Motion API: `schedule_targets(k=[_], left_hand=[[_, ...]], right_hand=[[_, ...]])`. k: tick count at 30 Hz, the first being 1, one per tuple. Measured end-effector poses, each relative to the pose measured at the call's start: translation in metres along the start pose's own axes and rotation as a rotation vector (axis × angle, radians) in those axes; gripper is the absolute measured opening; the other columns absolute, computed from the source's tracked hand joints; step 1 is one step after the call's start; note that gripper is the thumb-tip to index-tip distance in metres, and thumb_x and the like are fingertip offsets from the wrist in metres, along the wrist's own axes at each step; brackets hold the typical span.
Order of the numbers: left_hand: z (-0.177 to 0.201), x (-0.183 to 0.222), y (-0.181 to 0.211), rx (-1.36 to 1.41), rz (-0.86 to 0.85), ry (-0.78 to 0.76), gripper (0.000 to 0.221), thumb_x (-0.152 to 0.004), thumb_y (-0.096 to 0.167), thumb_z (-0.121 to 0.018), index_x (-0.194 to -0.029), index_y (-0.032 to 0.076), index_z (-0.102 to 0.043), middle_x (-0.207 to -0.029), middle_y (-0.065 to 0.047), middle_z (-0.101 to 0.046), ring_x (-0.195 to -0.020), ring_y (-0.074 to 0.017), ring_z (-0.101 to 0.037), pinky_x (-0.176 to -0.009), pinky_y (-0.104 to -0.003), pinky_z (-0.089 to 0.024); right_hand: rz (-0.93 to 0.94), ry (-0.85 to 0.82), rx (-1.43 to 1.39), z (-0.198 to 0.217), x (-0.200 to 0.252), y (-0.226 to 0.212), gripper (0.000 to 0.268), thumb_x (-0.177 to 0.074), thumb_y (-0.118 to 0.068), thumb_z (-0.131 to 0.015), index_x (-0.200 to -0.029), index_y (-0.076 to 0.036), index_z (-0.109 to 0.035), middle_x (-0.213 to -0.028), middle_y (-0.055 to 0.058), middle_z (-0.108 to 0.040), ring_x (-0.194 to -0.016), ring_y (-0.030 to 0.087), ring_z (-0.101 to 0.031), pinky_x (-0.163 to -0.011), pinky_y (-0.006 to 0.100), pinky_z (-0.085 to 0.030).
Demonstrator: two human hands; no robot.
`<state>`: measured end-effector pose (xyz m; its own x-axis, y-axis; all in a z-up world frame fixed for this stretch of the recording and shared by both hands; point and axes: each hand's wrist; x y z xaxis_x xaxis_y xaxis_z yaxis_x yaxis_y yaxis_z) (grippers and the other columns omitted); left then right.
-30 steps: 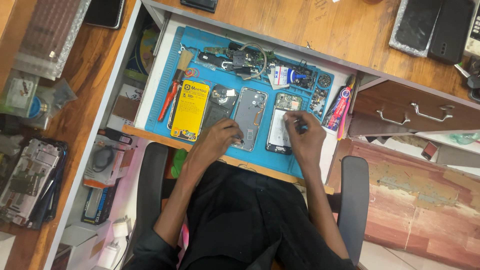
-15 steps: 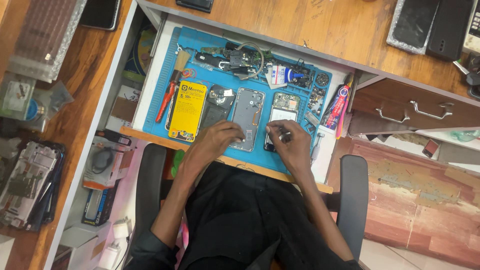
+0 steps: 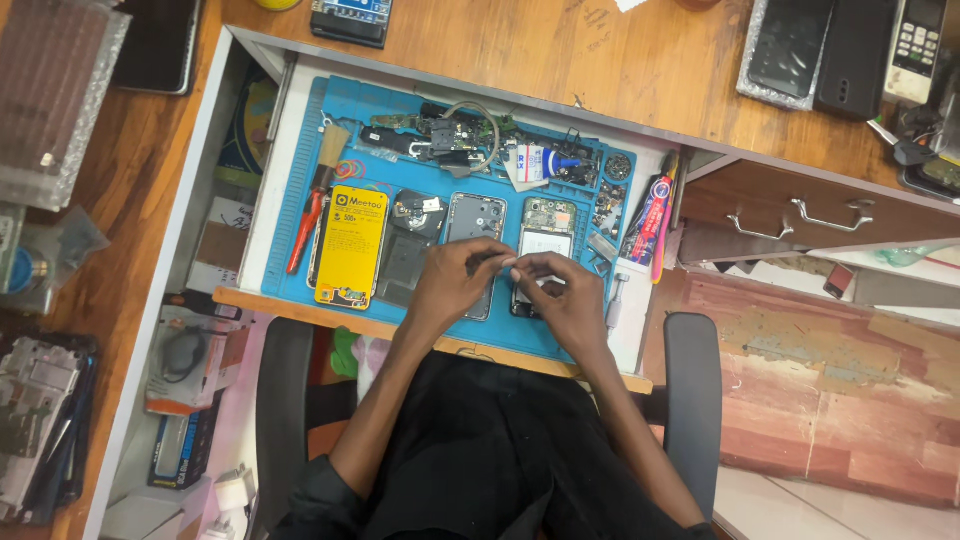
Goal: The person repairs a mobile phone by removing internal parts and handling the phone frame on a workbench. They use a screwdriver to secure components and move phone bodies across the workspace.
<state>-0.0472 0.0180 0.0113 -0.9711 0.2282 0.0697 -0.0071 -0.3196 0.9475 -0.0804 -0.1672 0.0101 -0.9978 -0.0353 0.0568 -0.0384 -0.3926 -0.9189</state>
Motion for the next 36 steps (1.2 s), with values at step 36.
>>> schedule_targets(k=[36], left_hand=[[0.015,0.043,-0.009,0.049,0.029,0.312,0.021,-0.097,0.010,-0.069,-0.117,0.006,-0.075,-0.094,-0.012,-0.080,-0.075,-0.0146,-0.079,-0.060,-0.027,-0.059]], right_hand=[[-0.127,0.031,0.253,0.041,-0.087,0.003,0.016,-0.091,-0.014,-0.079,-0.106,-0.006,-0.080,-0.086,0.005,-0.076,-0.075,0.009,-0.067,-0.067,0.026,-0.055]])
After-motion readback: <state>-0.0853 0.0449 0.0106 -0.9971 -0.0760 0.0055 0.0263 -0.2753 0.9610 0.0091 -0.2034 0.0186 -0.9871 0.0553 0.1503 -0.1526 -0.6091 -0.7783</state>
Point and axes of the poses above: each hand's wrist, its own x-axis away from the middle knuckle, its own z-axis out of the back of the hand, y = z × x
